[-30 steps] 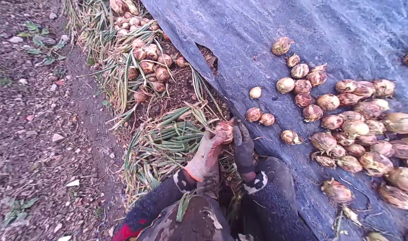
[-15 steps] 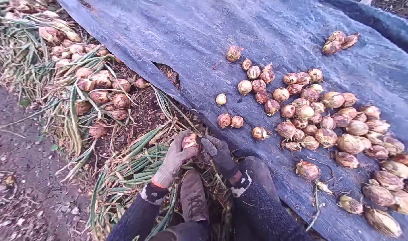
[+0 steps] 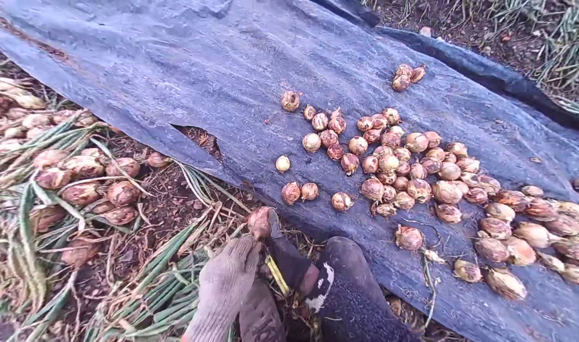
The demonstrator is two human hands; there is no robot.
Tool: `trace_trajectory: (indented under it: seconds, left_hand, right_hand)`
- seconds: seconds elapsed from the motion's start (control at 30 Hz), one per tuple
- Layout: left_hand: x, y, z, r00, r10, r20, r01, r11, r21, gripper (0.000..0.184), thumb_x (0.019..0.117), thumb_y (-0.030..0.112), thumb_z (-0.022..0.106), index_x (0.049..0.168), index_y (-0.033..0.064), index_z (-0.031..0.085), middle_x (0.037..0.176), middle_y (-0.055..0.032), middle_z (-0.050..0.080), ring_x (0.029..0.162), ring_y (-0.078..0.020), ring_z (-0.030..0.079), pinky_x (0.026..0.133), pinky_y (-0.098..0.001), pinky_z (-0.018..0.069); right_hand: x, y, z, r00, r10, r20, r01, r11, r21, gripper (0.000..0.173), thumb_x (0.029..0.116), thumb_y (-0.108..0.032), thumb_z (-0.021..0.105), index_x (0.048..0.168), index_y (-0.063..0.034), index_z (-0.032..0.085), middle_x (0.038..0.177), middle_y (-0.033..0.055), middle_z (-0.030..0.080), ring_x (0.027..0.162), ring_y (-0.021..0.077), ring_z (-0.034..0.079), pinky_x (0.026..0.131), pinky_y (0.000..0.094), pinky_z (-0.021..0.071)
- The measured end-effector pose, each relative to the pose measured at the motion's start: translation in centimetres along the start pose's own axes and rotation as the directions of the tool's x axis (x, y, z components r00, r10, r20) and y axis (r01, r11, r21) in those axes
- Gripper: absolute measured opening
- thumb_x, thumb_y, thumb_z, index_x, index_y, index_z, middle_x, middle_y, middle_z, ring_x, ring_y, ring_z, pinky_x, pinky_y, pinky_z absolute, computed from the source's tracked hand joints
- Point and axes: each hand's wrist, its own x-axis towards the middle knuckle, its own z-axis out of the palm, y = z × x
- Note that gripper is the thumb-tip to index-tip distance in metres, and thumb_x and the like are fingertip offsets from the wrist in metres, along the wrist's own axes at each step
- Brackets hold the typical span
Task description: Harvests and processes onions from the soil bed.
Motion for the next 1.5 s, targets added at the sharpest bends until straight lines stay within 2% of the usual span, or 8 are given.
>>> trace_trajectory:
  seconds: [0.27, 0.37, 0.47, 0.7, 0.83, 1.03, 1.3, 1.5]
  left_hand:
    - [7.3, -0.1, 0.9, 0.988, 0.029, -0.15, -0.087, 0.914, -0.396, 0.025, 0.1032, 0.031, 0.057, 0.112, 0.0159, 0.076, 0.111, 0.0009, 0.074, 0.102, -0.0088, 0.07, 0.091, -0.0345, 0.0592]
    - [11.2, -5.0, -2.1, 0.937, -0.223, -0.268, 0.108, 0.916, -0.385, 0.027, 0.1027, 0.029, 0.058, 0.117, 0.0138, 0.075, 0.12, -0.0033, 0.073, 0.109, -0.013, 0.07, 0.097, -0.0387, 0.058]
    - [9.6, -9.8, -3.5, 0.962, -0.27, 0.023, 0.258, 0.886, -0.384, 0.04, 0.0929, 0.06, 0.064, 0.112, 0.0268, 0.077, 0.134, -0.0027, 0.065, 0.125, -0.0216, 0.061, 0.1, -0.052, 0.0541]
    - [3.6, -25.5, 0.5, 0.542, -0.784, -0.304, 0.682, 0.621, -0.387, 0.048, 0.0926, 0.037, 0.07, 0.133, 0.0108, 0.066, 0.138, -0.0183, 0.06, 0.126, -0.0319, 0.06, 0.105, -0.0518, 0.0508]
    - [2.8, -35.6, -0.3, 0.365, -0.885, -0.289, 0.867, 0.437, -0.24, 0.062, 0.0878, 0.037, 0.073, 0.142, 0.0105, 0.058, 0.145, -0.0227, 0.054, 0.13, -0.04, 0.056, 0.104, -0.061, 0.0484]
    - [6.1, -40.4, -1.1, 0.241, -0.96, -0.143, 0.967, 0.249, -0.045, 0.074, 0.0758, 0.048, 0.076, 0.138, 0.0118, 0.059, 0.128, -0.0187, 0.067, 0.12, -0.037, 0.065, 0.096, -0.0631, 0.0511]
    - [2.0, -24.6, 1.5, 0.776, -0.624, -0.095, 0.544, 0.737, -0.402, 0.089, 0.0665, 0.051, 0.089, 0.139, 0.0097, 0.057, 0.131, -0.0101, 0.066, 0.119, -0.0197, 0.064, 0.104, -0.0445, 0.0538]
    - [-0.9, -9.4, -0.7, 0.936, -0.234, 0.263, 0.351, 0.563, -0.748, 0.078, 0.0704, 0.057, 0.086, 0.13, 0.0117, 0.065, 0.119, -0.0032, 0.071, 0.108, -0.0128, 0.068, 0.095, -0.0384, 0.0596]
  right_hand:
    - [-2.5, -4.5, -0.8, 0.953, -0.297, 0.066, 0.268, 0.922, 0.278, 0.079, 0.094, -0.08, 0.022, 0.097, -0.0145, 0.065, 0.066, 0.0028, 0.059, 0.05, 0.0122, 0.057, 0.043, 0.0265, 0.0487]
    - [-6.7, -8.6, -0.2, 0.643, -0.752, 0.147, 0.719, 0.658, 0.225, 0.074, 0.0981, -0.074, 0.032, 0.139, -0.0179, 0.058, 0.072, 0.0028, 0.065, 0.052, 0.0158, 0.063, 0.046, 0.0336, 0.0562]
    - [-7.7, -10.2, -3.1, 0.45, -0.87, 0.202, 0.881, 0.469, 0.055, 0.065, 0.0965, -0.069, 0.045, 0.137, -0.0201, 0.059, 0.082, 0.0059, 0.069, 0.058, 0.0202, 0.064, 0.049, 0.037, 0.056]
    - [0.0, -2.7, -2.8, 0.91, -0.384, -0.157, 0.248, 0.807, -0.536, 0.046, 0.1059, -0.048, 0.046, 0.129, -0.0111, 0.059, 0.087, 0.0048, 0.066, 0.064, 0.0145, 0.063, 0.054, 0.0306, 0.0567]
    - [1.8, -1.1, -2.9, 0.922, -0.322, -0.215, 0.081, 0.704, -0.705, 0.051, 0.0922, -0.031, 0.075, 0.136, -0.0115, 0.06, 0.096, 0.0085, 0.071, 0.066, 0.0163, 0.066, 0.055, 0.0341, 0.0578]
    - [3.5, -0.1, -3.3, 0.924, -0.34, -0.173, 0.1, 0.654, -0.75, 0.055, 0.1022, -0.039, 0.06, 0.152, -0.0181, 0.049, 0.08, 0.0063, 0.067, 0.059, 0.0164, 0.062, 0.053, 0.0343, 0.0557]
    - [4.2, 1.4, -2.2, 0.915, -0.394, -0.084, 0.105, 0.435, -0.894, 0.069, 0.0958, -0.052, 0.064, 0.152, -0.0142, 0.049, 0.141, 0.0088, 0.062, 0.124, 0.0147, 0.062, 0.105, 0.0419, 0.052]
    - [2.8, 1.9, -1.6, 0.89, -0.447, 0.091, 0.353, 0.546, -0.76, 0.072, 0.0976, -0.049, 0.063, 0.15, -0.0023, 0.046, 0.141, 0.0122, 0.06, 0.122, 0.0138, 0.062, 0.103, 0.0352, 0.0537]
